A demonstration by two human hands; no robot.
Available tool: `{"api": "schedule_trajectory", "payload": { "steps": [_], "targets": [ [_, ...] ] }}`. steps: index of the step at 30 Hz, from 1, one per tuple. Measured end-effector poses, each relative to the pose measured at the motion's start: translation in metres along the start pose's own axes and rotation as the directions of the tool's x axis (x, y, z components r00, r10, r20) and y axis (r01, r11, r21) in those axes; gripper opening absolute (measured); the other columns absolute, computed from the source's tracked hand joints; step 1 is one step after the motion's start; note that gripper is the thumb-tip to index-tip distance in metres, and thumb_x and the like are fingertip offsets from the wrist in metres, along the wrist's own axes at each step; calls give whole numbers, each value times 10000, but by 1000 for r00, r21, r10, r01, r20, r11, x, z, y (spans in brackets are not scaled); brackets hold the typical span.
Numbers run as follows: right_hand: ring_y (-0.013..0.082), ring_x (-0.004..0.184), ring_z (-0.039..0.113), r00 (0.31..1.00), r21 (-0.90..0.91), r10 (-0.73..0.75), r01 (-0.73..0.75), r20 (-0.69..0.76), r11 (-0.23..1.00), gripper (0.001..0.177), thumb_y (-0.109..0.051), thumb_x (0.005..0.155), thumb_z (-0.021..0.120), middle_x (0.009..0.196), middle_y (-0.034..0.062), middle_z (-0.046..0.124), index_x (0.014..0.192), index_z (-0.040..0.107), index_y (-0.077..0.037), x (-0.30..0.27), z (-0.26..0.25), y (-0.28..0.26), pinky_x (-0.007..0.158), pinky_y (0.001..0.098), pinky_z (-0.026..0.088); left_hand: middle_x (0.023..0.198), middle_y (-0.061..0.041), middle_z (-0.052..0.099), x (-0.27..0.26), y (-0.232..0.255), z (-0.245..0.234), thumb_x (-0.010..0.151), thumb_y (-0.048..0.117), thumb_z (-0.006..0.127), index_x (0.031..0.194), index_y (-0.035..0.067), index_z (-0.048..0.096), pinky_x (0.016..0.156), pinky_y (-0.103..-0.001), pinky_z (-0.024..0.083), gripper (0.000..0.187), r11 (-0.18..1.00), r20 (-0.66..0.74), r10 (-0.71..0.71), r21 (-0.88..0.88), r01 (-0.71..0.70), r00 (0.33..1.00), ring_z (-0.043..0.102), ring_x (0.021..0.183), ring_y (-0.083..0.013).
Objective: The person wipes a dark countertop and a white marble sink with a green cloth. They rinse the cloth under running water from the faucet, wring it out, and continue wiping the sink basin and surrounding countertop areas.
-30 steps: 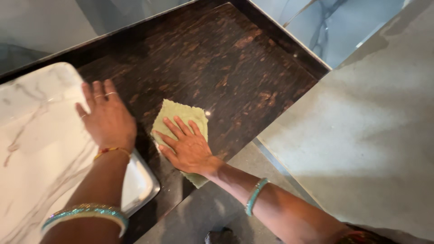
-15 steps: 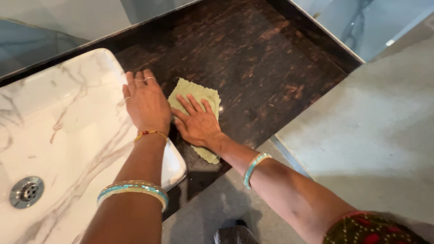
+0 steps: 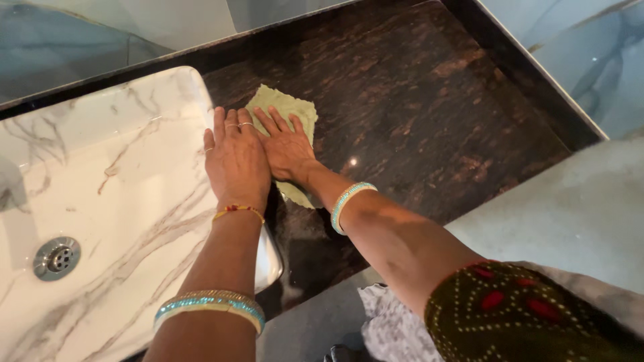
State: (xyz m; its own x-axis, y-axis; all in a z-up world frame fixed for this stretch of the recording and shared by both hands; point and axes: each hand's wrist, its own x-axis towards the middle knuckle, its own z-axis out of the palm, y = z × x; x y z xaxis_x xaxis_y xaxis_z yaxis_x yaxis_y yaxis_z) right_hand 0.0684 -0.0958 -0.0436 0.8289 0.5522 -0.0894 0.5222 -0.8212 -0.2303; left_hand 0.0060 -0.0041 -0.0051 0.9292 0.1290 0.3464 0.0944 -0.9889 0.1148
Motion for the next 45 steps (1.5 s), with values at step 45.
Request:
{"api": "schedule_trajectory", "payload": {
  "steps": [45],
  "targets": [
    [242,1567,119,958,27,-285,286,-41,958,651,-349,976,455,1696,21,160,1587,304,-182,42,16,28,1235,534,103,1497,-119,549,-2,5,-13,972,99,523,1423,54,549,1084,-398,441,453,989,35,-17,146,12,999,424,1460,-275]
  ]
}}
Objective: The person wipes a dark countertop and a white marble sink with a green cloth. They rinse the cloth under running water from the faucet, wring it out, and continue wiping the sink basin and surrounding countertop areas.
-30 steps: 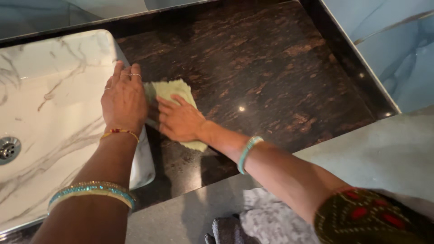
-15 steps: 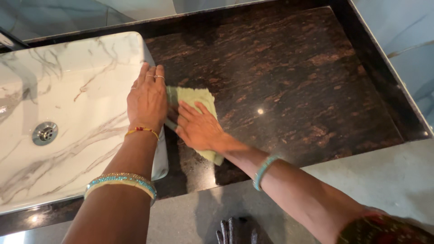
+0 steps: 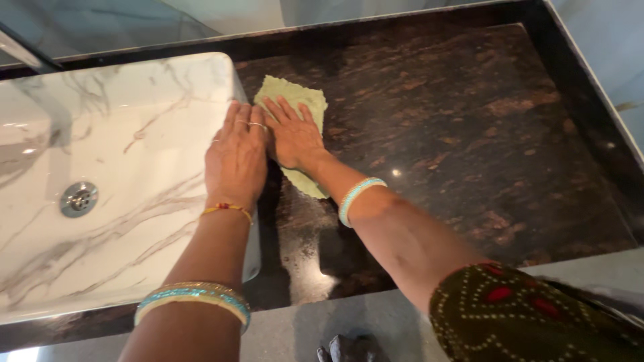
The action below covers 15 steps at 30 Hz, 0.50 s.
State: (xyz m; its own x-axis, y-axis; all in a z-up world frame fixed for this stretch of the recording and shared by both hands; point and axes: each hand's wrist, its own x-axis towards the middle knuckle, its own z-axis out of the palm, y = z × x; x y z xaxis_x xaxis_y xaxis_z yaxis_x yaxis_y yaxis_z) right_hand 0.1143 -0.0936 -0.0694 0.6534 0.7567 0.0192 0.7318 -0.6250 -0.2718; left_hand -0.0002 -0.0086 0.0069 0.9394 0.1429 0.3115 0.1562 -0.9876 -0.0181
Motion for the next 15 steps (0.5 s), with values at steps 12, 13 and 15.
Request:
{"api": "schedule_trajectory", "payload": {
  "steps": [12,13,15],
  "targets": [
    [285,1535,275,971,-115,-219,207,-100,972,557,-309,992,416,1624,116,399,1489,459,-62,-73,0,-7,1210,554,204,1495,-96,535,0,0,3,928,96,530,1451,60,519,1042,-389,457,524,1000,6,-19,17,19,1000,390,1460,-252],
    [279,1548,271,975,-144,-218,210,-45,967,528,-336,1018,407,1621,122,405,1466,478,-65,-84,-2,-10,1224,545,204,1486,-96,540,0,0,3,933,92,524,1446,61,520,1033,-394,463,514,1000,14,-28,10,28,1000,392,1460,-253],
    [266,1574,262,975,-204,-213,223,68,953,488,-389,1070,389,1616,133,416,1419,516,-73,-106,-5,-17,1251,527,203,1467,-94,550,1,1,5,942,83,514,1435,63,523,1016,-405,476,494,999,29,-50,-2,50,998,397,1460,-254]
  ]
}}
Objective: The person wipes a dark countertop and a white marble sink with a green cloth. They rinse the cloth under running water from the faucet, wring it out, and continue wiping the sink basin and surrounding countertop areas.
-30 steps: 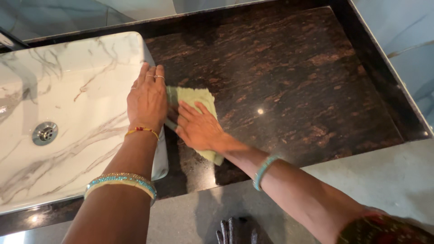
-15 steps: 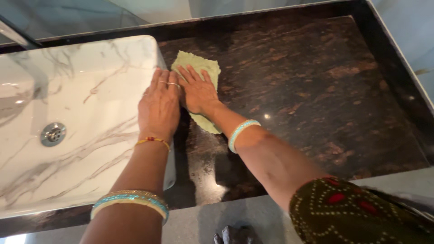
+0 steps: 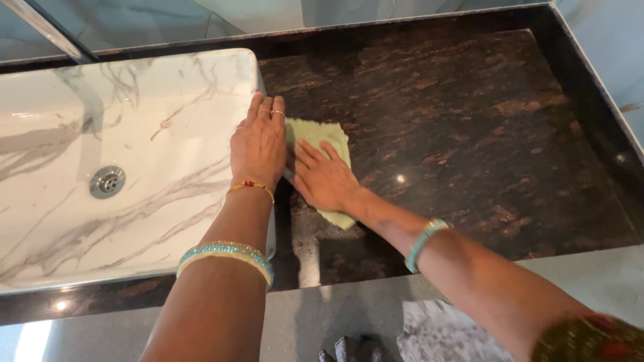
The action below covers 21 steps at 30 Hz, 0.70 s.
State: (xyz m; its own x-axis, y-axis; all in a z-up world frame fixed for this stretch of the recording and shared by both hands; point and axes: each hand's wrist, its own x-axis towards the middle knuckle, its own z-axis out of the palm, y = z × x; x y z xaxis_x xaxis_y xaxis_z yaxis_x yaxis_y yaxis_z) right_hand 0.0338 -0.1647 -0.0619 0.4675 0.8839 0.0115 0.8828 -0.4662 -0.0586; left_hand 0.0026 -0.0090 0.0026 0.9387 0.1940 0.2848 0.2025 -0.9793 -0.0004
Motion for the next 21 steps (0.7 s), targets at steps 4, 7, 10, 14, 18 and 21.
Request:
{"api": "schedule_trajectory", "payload": {
  "steps": [4,7,10,14,18,21],
  "targets": [
    [302,1508,280,983,181,-125,149,-137,972,529,-382,1052,370,1548,148,446,1475,503,-93,-40,-2,-19,1195,564,192,1481,-96,557,1,-4,6,983,90,505,1451,69,515,1010,-416,508,469,1000,-51,5,-16,-5,999,431,1456,-258],
    [287,1496,290,973,162,-173,197,-151,967,535,-406,1043,373,1546,149,449,1443,526,-85,-52,-1,-24,1186,555,187,1472,-105,555,2,-1,9,970,98,506,1461,67,498,982,-417,521,492,1000,-59,-3,12,4,998,440,1445,-261],
    [278,1501,298,976,170,-167,190,-141,967,542,-425,1041,379,1543,150,454,1429,546,-87,-51,0,-22,1204,540,193,1473,-107,551,2,2,9,958,104,518,1466,69,485,971,-407,526,510,999,-69,2,42,1,998,443,1433,-266],
    [291,1506,310,986,185,-118,138,-120,973,520,-399,1028,410,1536,163,467,1401,568,-74,-30,2,-14,1205,547,201,1485,-103,549,0,4,7,969,109,528,1472,75,477,982,-383,528,507,998,-70,10,64,-5,998,443,1443,-263],
    [275,1527,311,986,86,-69,82,-150,993,523,-351,998,463,1580,169,437,1421,538,-54,9,5,-2,1215,532,211,1479,-108,543,2,6,3,952,121,536,1464,77,475,965,-379,524,517,998,-37,-9,58,11,999,433,1440,-255],
    [254,1528,254,992,225,6,23,-130,974,639,-327,943,499,1619,152,363,1512,438,-42,36,3,6,1202,549,179,1484,-101,543,2,5,3,939,136,552,1456,78,484,998,-377,511,524,998,-41,-17,54,19,999,428,1443,-249]
  ]
}}
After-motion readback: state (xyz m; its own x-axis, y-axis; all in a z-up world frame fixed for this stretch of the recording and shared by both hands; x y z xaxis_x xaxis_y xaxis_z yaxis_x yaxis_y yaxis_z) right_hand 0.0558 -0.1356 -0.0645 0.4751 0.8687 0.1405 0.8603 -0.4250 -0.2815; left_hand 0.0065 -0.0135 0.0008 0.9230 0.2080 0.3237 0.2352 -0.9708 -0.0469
